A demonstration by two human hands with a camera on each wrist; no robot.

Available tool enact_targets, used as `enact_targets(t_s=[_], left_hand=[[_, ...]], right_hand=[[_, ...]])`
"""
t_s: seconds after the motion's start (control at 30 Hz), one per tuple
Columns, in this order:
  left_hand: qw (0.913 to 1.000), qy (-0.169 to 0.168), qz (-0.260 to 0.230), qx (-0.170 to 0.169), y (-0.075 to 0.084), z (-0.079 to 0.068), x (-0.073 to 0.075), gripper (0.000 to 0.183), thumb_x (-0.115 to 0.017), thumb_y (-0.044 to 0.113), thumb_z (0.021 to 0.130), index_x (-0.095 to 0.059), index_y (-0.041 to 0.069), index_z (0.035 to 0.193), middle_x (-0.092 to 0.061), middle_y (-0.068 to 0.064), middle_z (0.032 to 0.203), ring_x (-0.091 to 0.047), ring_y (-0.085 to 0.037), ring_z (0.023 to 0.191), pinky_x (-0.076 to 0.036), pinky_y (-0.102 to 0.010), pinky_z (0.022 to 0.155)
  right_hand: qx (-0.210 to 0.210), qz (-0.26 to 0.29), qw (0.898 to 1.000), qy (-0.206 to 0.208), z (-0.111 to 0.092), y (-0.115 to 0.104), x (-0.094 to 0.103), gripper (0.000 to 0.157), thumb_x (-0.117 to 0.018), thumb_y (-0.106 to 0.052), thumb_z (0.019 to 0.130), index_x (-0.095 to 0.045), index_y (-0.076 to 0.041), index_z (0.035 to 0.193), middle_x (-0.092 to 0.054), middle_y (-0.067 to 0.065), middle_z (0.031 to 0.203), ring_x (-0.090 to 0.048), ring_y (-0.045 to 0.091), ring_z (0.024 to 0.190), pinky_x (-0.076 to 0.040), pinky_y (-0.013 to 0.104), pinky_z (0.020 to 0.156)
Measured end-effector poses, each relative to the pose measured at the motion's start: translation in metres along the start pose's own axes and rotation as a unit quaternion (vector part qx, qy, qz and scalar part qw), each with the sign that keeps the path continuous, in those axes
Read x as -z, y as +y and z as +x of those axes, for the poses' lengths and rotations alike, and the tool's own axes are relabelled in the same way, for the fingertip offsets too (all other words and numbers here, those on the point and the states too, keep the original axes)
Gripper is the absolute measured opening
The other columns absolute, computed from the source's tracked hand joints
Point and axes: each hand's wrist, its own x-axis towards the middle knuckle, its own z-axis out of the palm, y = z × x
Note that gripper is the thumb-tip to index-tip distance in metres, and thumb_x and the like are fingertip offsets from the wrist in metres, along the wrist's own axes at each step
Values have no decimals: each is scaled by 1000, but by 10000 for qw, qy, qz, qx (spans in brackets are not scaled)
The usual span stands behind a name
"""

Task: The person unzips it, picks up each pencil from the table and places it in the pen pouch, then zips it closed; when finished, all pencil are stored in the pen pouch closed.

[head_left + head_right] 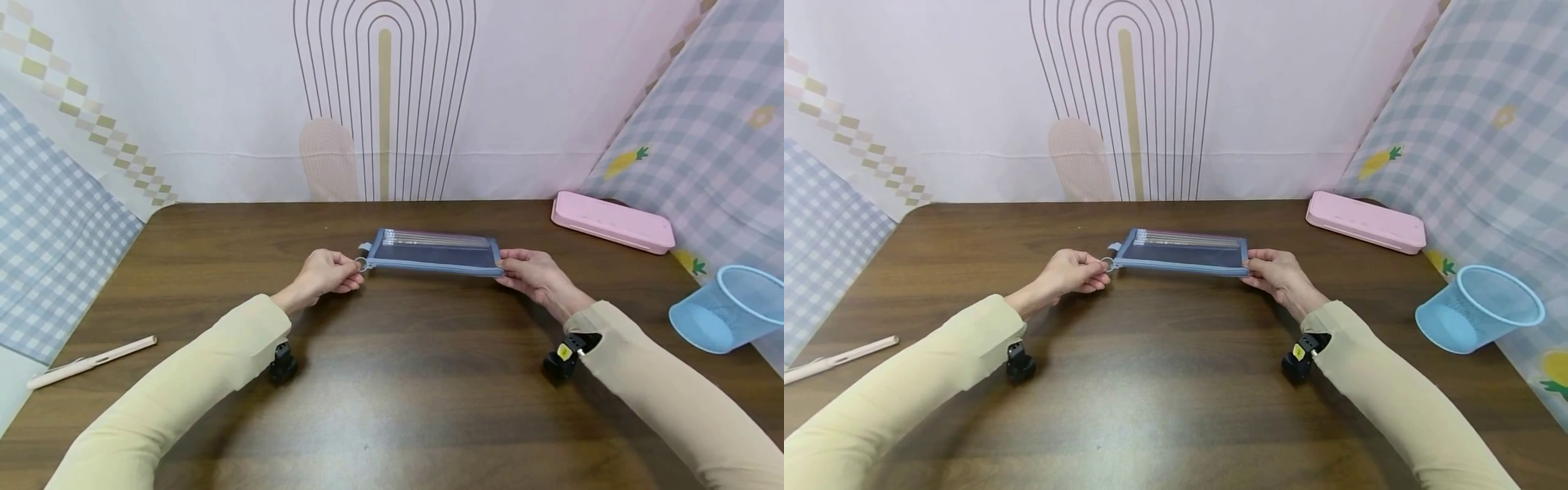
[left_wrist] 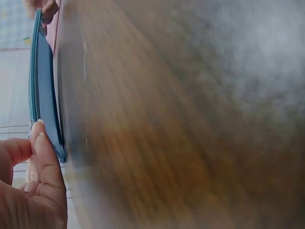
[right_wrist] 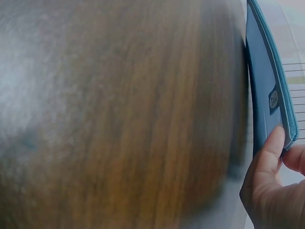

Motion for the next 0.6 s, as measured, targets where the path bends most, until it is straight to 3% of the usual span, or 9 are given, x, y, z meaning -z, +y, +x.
enact_targets(t_s=[0.27,0.33,0.4,0.5,0.6], left_hand=[[9943,-752,748,46,0,0,5,24,-59,12,93,-64,-10,101,-70,-4,72,-63,-5,60,-56,-19,59],[9916,-782,1026,-50,2,1,7,26,-62,16,92,-66,-9,100,-70,-5,74,-63,-6,62,-57,-22,62],[9902,-630,1229,-210,4,3,9,28,-64,19,91,-67,-7,99,-71,-7,77,-63,-7,64,-57,-23,63],[9861,-33,1569,-550,7,7,9,28,-67,23,89,-69,-3,97,-72,-10,82,-64,-11,67,-55,-21,62],[9781,413,1856,-851,9,14,7,29,-67,23,88,-67,0,106,-71,-13,95,-66,-16,78,-50,-18,64]], right_hand=[[76,2,10000,-64,0,2,4,24,-52,3,91,-45,-1,113,-61,-3,75,-60,5,64,-56,18,62],[147,-39,9999,-83,0,3,5,26,-53,4,91,-44,0,115,-61,-3,76,-60,6,64,-56,18,62],[205,-110,9997,-91,0,4,5,29,-53,4,91,-43,0,118,-61,-4,77,-60,5,65,-56,18,62],[277,-198,9994,-76,1,5,4,32,-53,4,91,-43,0,121,-61,-3,77,-60,6,64,-55,18,61],[340,-225,9991,-62,2,7,2,35,-54,4,91,-41,-1,123,-60,-3,76,-60,6,63,-55,17,59]])
